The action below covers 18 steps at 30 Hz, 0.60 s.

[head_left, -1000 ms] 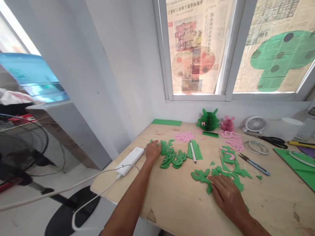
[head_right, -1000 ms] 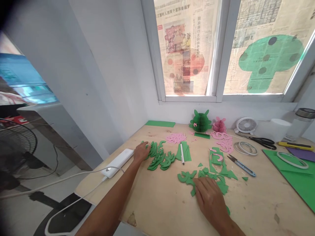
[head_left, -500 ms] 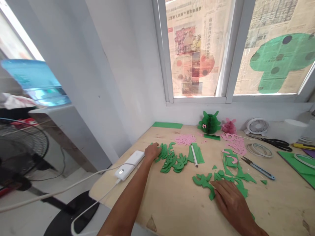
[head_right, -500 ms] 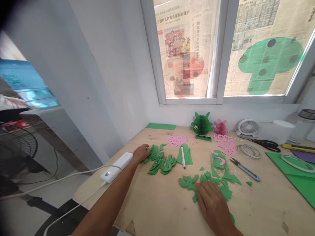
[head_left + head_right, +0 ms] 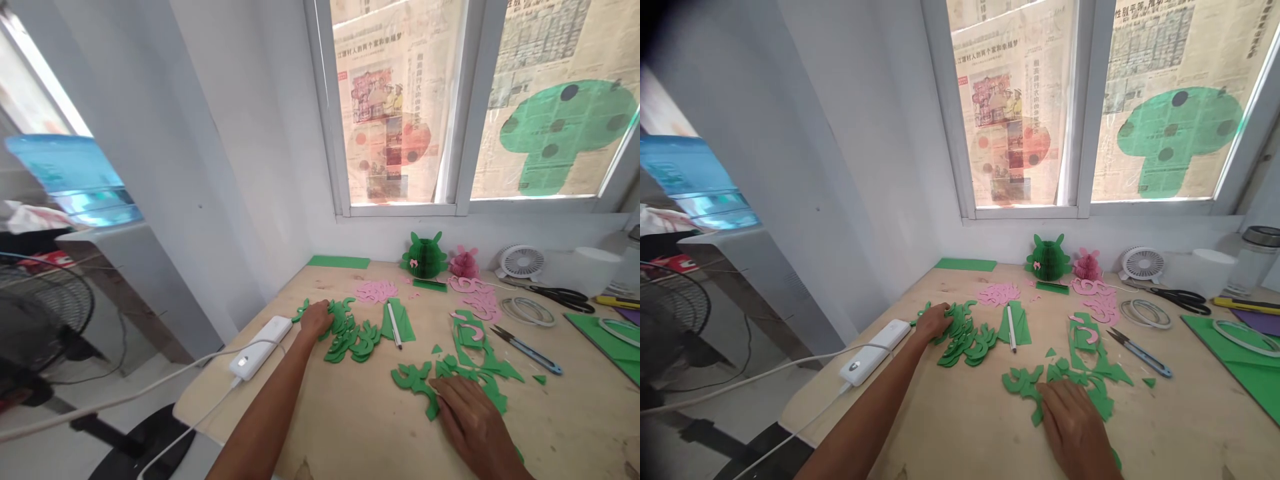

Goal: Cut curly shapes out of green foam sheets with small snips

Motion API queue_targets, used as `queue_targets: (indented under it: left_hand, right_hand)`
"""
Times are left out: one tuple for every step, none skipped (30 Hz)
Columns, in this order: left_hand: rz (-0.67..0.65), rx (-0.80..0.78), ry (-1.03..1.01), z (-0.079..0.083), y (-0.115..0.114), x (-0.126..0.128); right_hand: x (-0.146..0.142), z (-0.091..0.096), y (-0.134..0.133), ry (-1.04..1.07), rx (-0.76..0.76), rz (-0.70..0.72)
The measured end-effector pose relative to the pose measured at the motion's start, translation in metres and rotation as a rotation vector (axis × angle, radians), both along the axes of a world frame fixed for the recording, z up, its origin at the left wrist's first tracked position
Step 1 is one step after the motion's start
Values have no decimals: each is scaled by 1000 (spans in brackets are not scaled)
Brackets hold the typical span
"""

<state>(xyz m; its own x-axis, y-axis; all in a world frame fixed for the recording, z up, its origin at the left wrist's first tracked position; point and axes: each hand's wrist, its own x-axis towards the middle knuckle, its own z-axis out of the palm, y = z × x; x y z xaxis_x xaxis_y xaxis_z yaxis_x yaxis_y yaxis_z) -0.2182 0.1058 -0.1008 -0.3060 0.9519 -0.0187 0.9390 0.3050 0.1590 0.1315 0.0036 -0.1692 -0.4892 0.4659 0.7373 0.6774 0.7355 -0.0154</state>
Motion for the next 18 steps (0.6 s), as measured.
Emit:
queue_targets:
  left_hand:
    - [-1, -4, 2, 0, 1, 0]
    - [-1, -10, 3, 1, 3, 1]
    - [0, -17, 3, 1, 5, 2]
    - [1, -25, 4, 2, 6, 3]
    - [1, -35, 5, 2, 8, 4]
    - [1, -46, 7, 3, 9, 5]
    - [1, -57, 9, 3, 11, 6]
    - [0, -67, 12, 4, 12, 7]
    - [-1, -78, 14, 5, 13, 8]
    - [-2, -89, 15, 5, 14, 8]
    - [-3, -100, 16, 6, 15, 9]
    - [-4, -111, 15, 7, 16, 9]
    - [-5, -120, 14, 8, 17, 9]
    - [-7, -128, 12, 9, 17, 8]
    - [-10, -134, 9, 9, 18, 8]
    - [-14, -138, 6, 10, 19, 7]
    - [-19, -141, 2, 10, 19, 6]
    - [-24, -142, -4, 10, 20, 5]
  right_hand:
    - [0, 1, 0, 4, -3, -3]
    - [-1, 1, -1, 9, -6, -5]
    - [-1, 1, -1, 14, -8, -6]
    - [-1, 2, -1, 18, -11, -5]
    - [-1, 2, -1, 19, -16, -2]
    - [-1, 2, -1, 21, -24, 2]
    - [-2, 2, -2, 25, -31, 6]
    - [-2, 2, -2, 34, -36, 8]
    - [-2, 2, -2, 45, -40, 9]
    - [-3, 3, -3, 55, -45, 10]
    - [-3, 3, -3, 63, -50, 12]
    - [-4, 4, -4, 71, -55, 14]
    - [-5, 4, -5, 78, -63, 18]
    - [-5, 5, -5, 87, -74, 24]
    - [-6, 5, -6, 98, -86, 28]
    - [-6, 6, -7, 110, -97, 29]
    - [-7, 6, -7, 119, -105, 30]
    - [-7, 6, -8, 125, -111, 31]
